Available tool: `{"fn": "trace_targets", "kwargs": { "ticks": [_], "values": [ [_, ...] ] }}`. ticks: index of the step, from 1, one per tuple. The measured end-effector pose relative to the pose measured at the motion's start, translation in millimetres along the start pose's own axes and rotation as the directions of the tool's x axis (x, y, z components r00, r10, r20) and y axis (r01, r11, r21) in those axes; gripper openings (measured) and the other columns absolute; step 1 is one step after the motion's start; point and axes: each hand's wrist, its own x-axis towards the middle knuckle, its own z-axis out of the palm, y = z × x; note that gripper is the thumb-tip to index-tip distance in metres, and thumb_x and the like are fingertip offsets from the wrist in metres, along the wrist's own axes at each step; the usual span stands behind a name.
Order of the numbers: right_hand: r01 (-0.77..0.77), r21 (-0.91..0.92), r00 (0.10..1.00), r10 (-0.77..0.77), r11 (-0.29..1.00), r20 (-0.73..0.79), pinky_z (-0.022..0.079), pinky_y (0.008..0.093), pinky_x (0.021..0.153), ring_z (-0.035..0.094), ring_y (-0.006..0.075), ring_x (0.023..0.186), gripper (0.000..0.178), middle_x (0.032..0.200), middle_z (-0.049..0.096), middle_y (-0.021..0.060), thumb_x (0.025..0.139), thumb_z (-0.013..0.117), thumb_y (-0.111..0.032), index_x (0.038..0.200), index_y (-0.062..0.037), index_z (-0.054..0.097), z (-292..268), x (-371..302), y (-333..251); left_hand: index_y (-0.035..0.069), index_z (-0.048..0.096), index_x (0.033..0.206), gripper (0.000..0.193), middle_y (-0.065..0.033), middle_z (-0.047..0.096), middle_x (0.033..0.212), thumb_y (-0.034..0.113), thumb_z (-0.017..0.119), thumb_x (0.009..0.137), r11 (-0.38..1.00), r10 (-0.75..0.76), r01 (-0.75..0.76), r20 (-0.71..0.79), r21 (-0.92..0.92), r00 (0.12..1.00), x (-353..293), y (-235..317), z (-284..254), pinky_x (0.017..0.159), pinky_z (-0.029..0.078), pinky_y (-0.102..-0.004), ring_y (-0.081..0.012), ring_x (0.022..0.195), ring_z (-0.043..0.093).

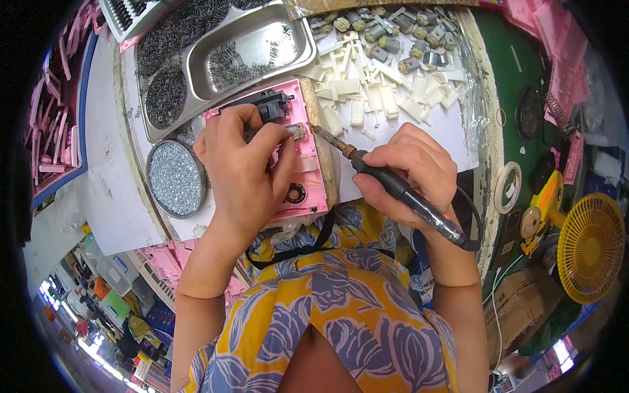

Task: Assembling and soldering internal components of a pink toy piggy bank.

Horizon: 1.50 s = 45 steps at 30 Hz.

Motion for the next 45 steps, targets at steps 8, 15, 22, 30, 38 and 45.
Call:
{"fn": "trace_targets", "kwargs": {
  "ticks": [8, 15, 22, 30, 38, 45],
  "values": [
    [0.005, 0.018, 1.0, -0.005, 1.0, 0.007, 0.041, 0.0297, 0.053, 0.054, 0.0191, 0.058, 0.03, 0.071, 0.064, 0.0067, 0.071, 0.084, -0.005, 0.094, -0.0014, 0.065, 6, 2, 3, 0.014, 0.066, 0.076, 0.008, -0.0053, 0.05, 0.095, 0.017, 0.072, 0.071, 0.996, -0.052, 0.046, 0.078, 0.078, 0.996, 6, 6, -2, 0.085, 0.03, -0.0432, -0.0262, 0.092, 0.047],
    [0.01, 0.001, 1.0, -0.01, 1.0, 0.017, 0.041, 0.0298, 0.053, 0.054, 0.0192, 0.058, 0.028, 0.07, 0.062, 0.0066, 0.073, 0.084, -0.006, 0.093, -0.0019, 0.065, 3, 3, 3, 0.013, 0.066, 0.076, 0.008, -0.0056, 0.049, 0.095, 0.016, 0.072, 0.072, 0.998, -0.034, 0.031, 0.081, 0.048, 0.996, 7, 4, -4, 0.085, 0.03, -0.0441, -0.0263, 0.092, 0.047],
    [-0.009, 0.021, 1.0, 0.008, 1.0, 0.013, 0.04, 0.03, 0.053, 0.053, 0.0191, 0.058, 0.029, 0.07, 0.062, 0.0066, 0.072, 0.084, -0.005, 0.093, -0.0017, 0.065, 4, 2, 4, 0.013, 0.066, 0.076, 0.008, -0.0057, 0.049, 0.094, 0.016, 0.073, 0.072, 0.997, -0.025, 0.017, 0.112, 0.071, 0.993, 11, 5, -6, 0.084, 0.03, -0.0443, -0.0264, 0.092, 0.047],
    [-0.007, 0.033, 1.0, 0.007, 0.999, 0.012, 0.04, 0.0299, 0.053, 0.054, 0.0193, 0.059, 0.03, 0.072, 0.064, 0.0069, 0.07, 0.084, -0.004, 0.093, -0.0015, 0.065, 9, 2, 4, 0.012, 0.067, 0.077, 0.009, -0.0056, 0.049, 0.094, 0.017, 0.073, 0.072, 0.998, -0.025, 0.017, 0.118, 0.066, 0.993, 11, 6, -8, 0.085, 0.03, -0.0445, -0.0256, 0.093, 0.046],
    [0.038, 0.034, 0.999, -0.039, 0.999, 0.019, 0.04, 0.0296, 0.053, 0.054, 0.0199, 0.058, 0.029, 0.071, 0.063, 0.0076, 0.073, 0.084, -0.005, 0.095, -0.0013, 0.065, 8, -1, 7, 0.011, 0.067, 0.084, 0.011, -0.009, 0.047, 0.093, 0.015, 0.073, 0.075, 0.998, -0.035, 0.024, 0.174, 0.065, 0.984, 14, 8, -13, 0.085, 0.031, -0.0439, -0.0289, 0.092, 0.048],
    [0.04, 0.041, 0.999, -0.039, 0.998, -0.021, 0.04, 0.0297, 0.053, 0.053, 0.0191, 0.058, 0.028, 0.069, 0.062, 0.0075, 0.074, 0.083, -0.007, 0.094, -0.0006, 0.064, -1, -3, 4, 0.011, 0.066, 0.083, 0.01, -0.0088, 0.048, 0.093, 0.014, 0.072, 0.076, 0.997, -0.025, 0.014, 0.15, 0.07, 0.988, 13, 8, -12, 0.086, 0.032, -0.0438, -0.0287, 0.091, 0.048]
  ]
}}
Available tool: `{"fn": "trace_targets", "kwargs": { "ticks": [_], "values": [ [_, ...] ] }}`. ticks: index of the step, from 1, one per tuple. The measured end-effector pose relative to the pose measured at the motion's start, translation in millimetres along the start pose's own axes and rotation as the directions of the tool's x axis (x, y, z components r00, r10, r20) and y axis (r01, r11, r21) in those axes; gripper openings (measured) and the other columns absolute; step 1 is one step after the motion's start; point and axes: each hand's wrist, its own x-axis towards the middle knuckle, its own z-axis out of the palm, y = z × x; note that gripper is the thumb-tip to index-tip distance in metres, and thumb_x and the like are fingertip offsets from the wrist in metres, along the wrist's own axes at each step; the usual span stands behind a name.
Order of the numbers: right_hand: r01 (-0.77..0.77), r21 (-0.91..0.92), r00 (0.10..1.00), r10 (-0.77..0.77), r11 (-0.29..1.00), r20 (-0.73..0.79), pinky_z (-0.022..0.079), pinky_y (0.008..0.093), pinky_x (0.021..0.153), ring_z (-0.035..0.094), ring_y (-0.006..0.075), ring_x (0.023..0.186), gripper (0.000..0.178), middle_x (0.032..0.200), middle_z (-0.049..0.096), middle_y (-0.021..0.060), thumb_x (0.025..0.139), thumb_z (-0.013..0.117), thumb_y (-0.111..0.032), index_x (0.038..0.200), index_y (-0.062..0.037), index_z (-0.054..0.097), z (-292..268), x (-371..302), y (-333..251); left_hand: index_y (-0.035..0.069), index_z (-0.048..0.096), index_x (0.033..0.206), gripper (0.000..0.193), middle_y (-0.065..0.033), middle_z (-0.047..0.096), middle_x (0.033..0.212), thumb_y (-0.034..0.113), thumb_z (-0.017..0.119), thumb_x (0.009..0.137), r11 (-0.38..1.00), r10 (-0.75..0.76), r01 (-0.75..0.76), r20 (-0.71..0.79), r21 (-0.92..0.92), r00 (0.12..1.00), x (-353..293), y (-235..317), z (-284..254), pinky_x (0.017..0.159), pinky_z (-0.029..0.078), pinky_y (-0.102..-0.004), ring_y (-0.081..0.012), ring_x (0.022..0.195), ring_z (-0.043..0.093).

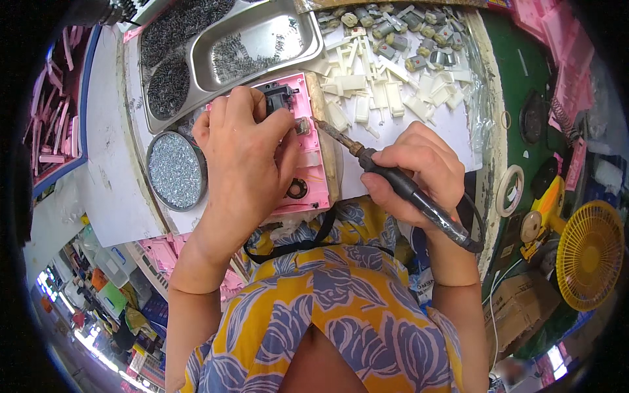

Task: Assembling and soldering internal components of a pink toy piggy bank.

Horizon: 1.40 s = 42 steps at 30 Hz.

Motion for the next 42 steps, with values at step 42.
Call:
{"fn": "trace_targets", "kwargs": {
  "ticks": [42],
  "values": [
    [-0.387, 0.288, 0.918, 0.394, 0.876, 0.036, 0.054, 0.0286, 0.078, 0.067, 0.0162, 0.087, 0.043, 0.097, 0.066, 0.0082, 0.08, 0.072, 0.001, 0.123, -0.0053, 0.065, 91, 57, -24, -0.002, 0.068, 0.098, 0.007, -0.0013, 0.068, 0.083, 0.002, 0.068, 0.092, 0.35, -0.351, 0.348, 0.222, -0.87, 0.91, -36, -38, -8, 0.058, 0.046, -0.0183, -0.0035, 0.067, 0.058]
  ]
}}
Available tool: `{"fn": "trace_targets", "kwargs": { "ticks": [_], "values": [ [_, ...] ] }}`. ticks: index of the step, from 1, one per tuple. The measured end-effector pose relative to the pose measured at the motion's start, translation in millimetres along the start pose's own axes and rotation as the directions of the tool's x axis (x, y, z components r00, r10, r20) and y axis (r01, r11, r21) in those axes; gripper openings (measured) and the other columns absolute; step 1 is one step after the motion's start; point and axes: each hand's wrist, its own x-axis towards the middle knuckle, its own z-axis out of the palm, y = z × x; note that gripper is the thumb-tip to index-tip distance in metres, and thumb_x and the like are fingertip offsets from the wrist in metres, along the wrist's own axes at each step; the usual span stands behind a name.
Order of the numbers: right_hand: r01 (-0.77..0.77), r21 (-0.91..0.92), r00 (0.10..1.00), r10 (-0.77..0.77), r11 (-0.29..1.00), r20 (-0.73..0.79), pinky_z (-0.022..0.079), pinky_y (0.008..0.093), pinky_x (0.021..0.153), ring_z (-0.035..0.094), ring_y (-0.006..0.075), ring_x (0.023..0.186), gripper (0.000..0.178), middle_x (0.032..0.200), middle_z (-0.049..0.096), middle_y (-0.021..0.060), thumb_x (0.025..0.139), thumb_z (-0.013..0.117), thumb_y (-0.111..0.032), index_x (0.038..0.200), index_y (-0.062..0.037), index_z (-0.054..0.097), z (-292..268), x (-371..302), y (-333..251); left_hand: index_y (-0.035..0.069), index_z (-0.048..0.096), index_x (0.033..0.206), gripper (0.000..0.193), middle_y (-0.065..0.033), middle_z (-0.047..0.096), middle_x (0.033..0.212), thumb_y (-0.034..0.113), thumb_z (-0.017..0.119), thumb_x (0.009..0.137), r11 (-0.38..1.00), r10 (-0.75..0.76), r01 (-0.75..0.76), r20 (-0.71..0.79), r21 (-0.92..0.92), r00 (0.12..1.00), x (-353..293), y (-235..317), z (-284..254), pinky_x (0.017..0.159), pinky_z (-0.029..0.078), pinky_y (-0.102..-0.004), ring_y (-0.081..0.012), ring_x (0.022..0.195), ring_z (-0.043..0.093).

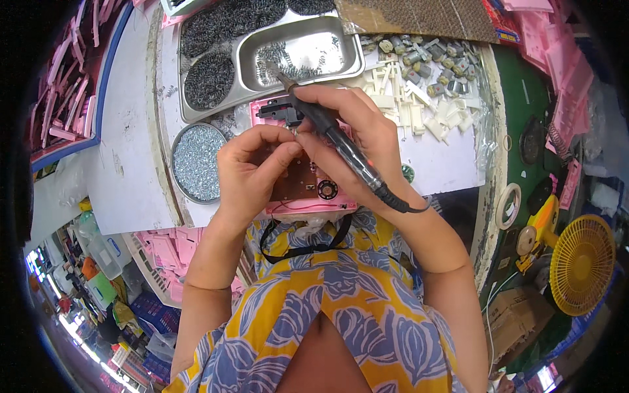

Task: Assembling and soldering internal components of a pink toy piggy bank.

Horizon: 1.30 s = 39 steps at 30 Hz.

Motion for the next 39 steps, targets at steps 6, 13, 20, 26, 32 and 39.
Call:
{"fn": "trace_targets", "kwargs": {
  "ticks": [6, 13, 20, 26, 32, 39],
  "values": [
    [0.278, -0.244, 0.958, -0.286, 0.929, 0.002, 0.046, 0.0275, 0.067, 0.056, 0.0173, 0.076, 0.037, 0.088, 0.065, 0.0067, 0.074, 0.079, 0.001, 0.11, -0.002, 0.069, -24, -13, -1, 0.0, 0.069, 0.092, 0.007, 0.0004, 0.064, 0.082, 0.005, 0.071, 0.089, 0.988, -0.149, 0.149, 0.018, -0.03, 0.989, 8, 7, -10, 0.062, 0.046, -0.02, -0.0057, 0.071, 0.058],
    [0.263, -0.109, 0.965, -0.264, 0.959, 0.011, 0.035, 0.0243, 0.057, 0.047, 0.0133, 0.062, 0.027, 0.076, 0.057, 0.0046, 0.073, 0.081, -0.001, 0.098, 0.0016, 0.068, -60, -27, -11, 0.002, 0.066, 0.077, 0.009, -0.0094, 0.059, 0.077, 0.007, 0.073, 0.078, 0.824, 0.26, -0.225, 0.006, 0.52, 0.966, 21, -8, -3, 0.06, 0.049, -0.0359, -0.0254, 0.066, 0.059],
    [0.41, -0.222, 0.909, -0.377, 0.885, 0.176, 0.039, 0.0269, 0.052, 0.052, 0.0164, 0.062, 0.028, 0.076, 0.066, 0.0077, 0.071, 0.082, -0.003, 0.095, -0.0004, 0.068, -58, -22, 2, 0.003, 0.065, 0.078, 0.009, -0.0091, 0.058, 0.078, 0.006, 0.074, 0.077, 0.807, 0.32, -0.267, -0.011, 0.526, 0.947, 21, -13, -5, 0.059, 0.048, -0.0358, -0.0255, 0.064, 0.059],
    [0.406, -0.242, 0.911, -0.369, 0.881, 0.184, 0.04, 0.0275, 0.053, 0.053, 0.0176, 0.062, 0.027, 0.077, 0.068, 0.0075, 0.07, 0.081, -0.002, 0.094, -0.0012, 0.069, -53, -20, 3, 0.003, 0.064, 0.078, 0.01, -0.0091, 0.057, 0.078, 0.005, 0.074, 0.077, 0.809, 0.312, -0.25, -0.028, 0.532, 0.95, 20, -12, -4, 0.057, 0.047, -0.0354, -0.0256, 0.064, 0.059],
    [0.39, -0.263, 0.919, -0.354, 0.882, 0.173, 0.04, 0.0277, 0.053, 0.053, 0.0183, 0.062, 0.028, 0.076, 0.066, 0.0071, 0.069, 0.082, -0.003, 0.094, -0.0017, 0.069, -51, -18, 3, 0.004, 0.064, 0.078, 0.01, -0.009, 0.057, 0.078, 0.006, 0.074, 0.076, 0.807, 0.322, -0.256, -0.034, 0.533, 0.946, 22, -17, -4, 0.057, 0.048, -0.0357, -0.0259, 0.064, 0.059],
    [0.511, -0.336, 0.855, -0.43, 0.791, 0.289, 0.041, 0.0288, 0.052, 0.052, 0.0194, 0.061, 0.03, 0.072, 0.063, 0.0053, 0.064, 0.082, -0.003, 0.091, -0.0052, 0.071, -55, -13, 3, 0.004, 0.064, 0.077, 0.01, -0.0089, 0.057, 0.077, 0.007, 0.074, 0.076, 0.802, 0.326, -0.25, -0.046, 0.542, 0.944, 22, -18, -3, 0.057, 0.047, -0.0355, -0.0256, 0.064, 0.058]
  ]
}}
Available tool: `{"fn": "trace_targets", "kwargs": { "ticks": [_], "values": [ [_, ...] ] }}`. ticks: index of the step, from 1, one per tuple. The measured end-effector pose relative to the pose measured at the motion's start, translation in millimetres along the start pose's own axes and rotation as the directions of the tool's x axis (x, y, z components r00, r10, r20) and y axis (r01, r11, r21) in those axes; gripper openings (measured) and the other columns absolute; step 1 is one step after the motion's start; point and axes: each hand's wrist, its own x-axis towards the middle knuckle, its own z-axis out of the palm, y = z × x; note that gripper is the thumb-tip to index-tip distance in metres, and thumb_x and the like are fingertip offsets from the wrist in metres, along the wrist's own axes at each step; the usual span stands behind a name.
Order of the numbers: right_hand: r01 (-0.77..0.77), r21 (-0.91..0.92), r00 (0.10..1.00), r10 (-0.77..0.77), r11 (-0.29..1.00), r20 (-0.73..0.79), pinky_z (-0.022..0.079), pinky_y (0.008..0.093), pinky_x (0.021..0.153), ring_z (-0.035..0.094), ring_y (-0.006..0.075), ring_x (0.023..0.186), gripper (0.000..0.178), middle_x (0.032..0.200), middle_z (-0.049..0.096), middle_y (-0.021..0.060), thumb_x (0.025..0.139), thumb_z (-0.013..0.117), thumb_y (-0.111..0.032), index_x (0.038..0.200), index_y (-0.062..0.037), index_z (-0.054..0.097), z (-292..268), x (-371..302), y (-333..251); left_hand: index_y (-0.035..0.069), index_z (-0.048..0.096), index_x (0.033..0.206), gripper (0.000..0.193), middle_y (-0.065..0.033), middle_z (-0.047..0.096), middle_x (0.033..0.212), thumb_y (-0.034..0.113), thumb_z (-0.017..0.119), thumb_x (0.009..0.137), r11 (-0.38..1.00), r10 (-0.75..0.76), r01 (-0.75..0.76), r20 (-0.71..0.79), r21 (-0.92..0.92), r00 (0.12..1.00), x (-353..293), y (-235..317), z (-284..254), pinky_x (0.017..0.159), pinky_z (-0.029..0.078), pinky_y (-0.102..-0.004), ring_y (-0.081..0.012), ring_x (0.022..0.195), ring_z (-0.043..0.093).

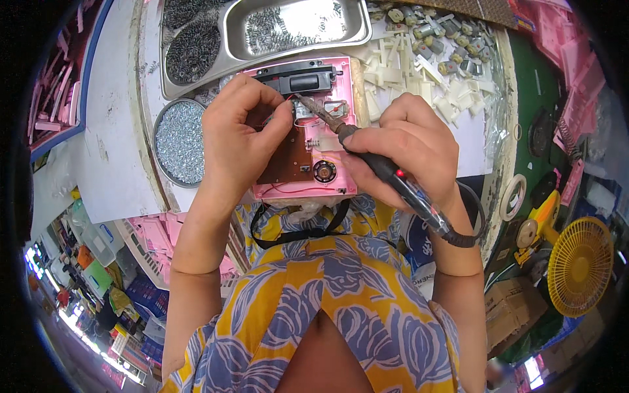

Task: Assembling and soldering internal components of a pink toy piggy bank.

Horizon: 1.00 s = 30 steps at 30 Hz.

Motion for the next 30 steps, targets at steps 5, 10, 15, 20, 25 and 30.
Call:
{"fn": "trace_targets", "kwargs": {
  "ticks": [5, 10, 15, 20, 25, 30],
  "values": [
    [-0.094, 0.084, 0.995, 0.097, 0.992, -0.028, 0.04, 0.029, 0.052, 0.052, 0.0195, 0.06, 0.029, 0.071, 0.062, 0.0048, 0.065, 0.082, -0.004, 0.092, -0.0046, 0.071, -5, -1, -3, 0.004, 0.064, 0.076, 0.01, -0.0089, 0.056, 0.076, 0.007, 0.074, 0.076, 1.0, -0.002, 0.002, -0.018, 0.009, 1.0, -1, 0, 1, 0.055, 0.046, -0.0349, -0.0245, 0.062, 0.057],
    [-0.131, 0.024, 0.991, 0.131, 0.991, 0.002, 0.04, 0.0293, 0.051, 0.051, 0.0192, 0.059, 0.025, 0.071, 0.063, 0.0058, 0.066, 0.08, -0.004, 0.089, -0.0029, 0.071, -6, 4, -5, 0.004, 0.063, 0.074, 0.012, -0.0089, 0.055, 0.074, 0.007, 0.074, 0.075, 0.999, 0.003, -0.001, -0.029, 0.052, 1.0, 0, 3, 1, 0.054, 0.045, -0.0354, -0.0243, 0.061, 0.056],
    [-0.086, 0.028, 0.996, 0.085, 0.996, 0.018, 0.039, 0.0294, 0.051, 0.051, 0.0187, 0.058, 0.023, 0.067, 0.061, 0.0061, 0.066, 0.079, -0.003, 0.087, -0.0018, 0.071, 0, 9, 0, 0.004, 0.063, 0.074, 0.012, -0.0089, 0.055, 0.074, 0.006, 0.075, 0.075, 0.998, 0.039, -0.035, -0.061, 0.056, 0.997, -1, 0, 4, 0.054, 0.045, -0.0357, -0.0251, 0.062, 0.056],
    [-0.09, 0.039, 0.996, 0.09, 0.995, 0.011, 0.039, 0.0289, 0.051, 0.051, 0.0184, 0.058, 0.023, 0.067, 0.062, 0.0058, 0.066, 0.079, -0.002, 0.087, -0.0016, 0.071, 2, 12, 1, 0.005, 0.063, 0.075, 0.012, -0.0088, 0.056, 0.076, 0.007, 0.075, 0.076, 0.997, 0.041, -0.036, -0.081, 0.072, 0.996, -2, 1, 5, 0.054, 0.046, -0.0355, -0.0256, 0.062, 0.057],
    [-0.096, 0.04, 0.995, 0.096, 0.995, 0.006, 0.04, 0.0283, 0.052, 0.052, 0.0183, 0.06, 0.025, 0.069, 0.062, 0.0053, 0.066, 0.08, -0.002, 0.088, -0.0015, 0.071, 1, 12, 1, 0.006, 0.063, 0.077, 0.012, -0.0078, 0.056, 0.077, 0.008, 0.075, 0.077, 0.996, 0.059, -0.053, -0.071, 0.073, 0.996, -3, -1, 5, 0.053, 0.046, -0.035, -0.0248, 0.06, 0.057],
    [-0.102, 0.032, 0.995, 0.102, 0.994, -0.013, 0.04, 0.0282, 0.051, 0.053, 0.0183, 0.06, 0.025, 0.07, 0.062, 0.0049, 0.065, 0.081, -0.002, 0.088, -0.0021, 0.071, 2, 10, 0, 0.007, 0.063, 0.078, 0.012, -0.0071, 0.056, 0.077, 0.009, 0.075, 0.078, 0.996, 0.067, -0.061, -0.1, 0.06, 0.993, -5, -2, 10, 0.052, 0.047, -0.0345, -0.0242, 0.06, 0.058]
  ]
}}
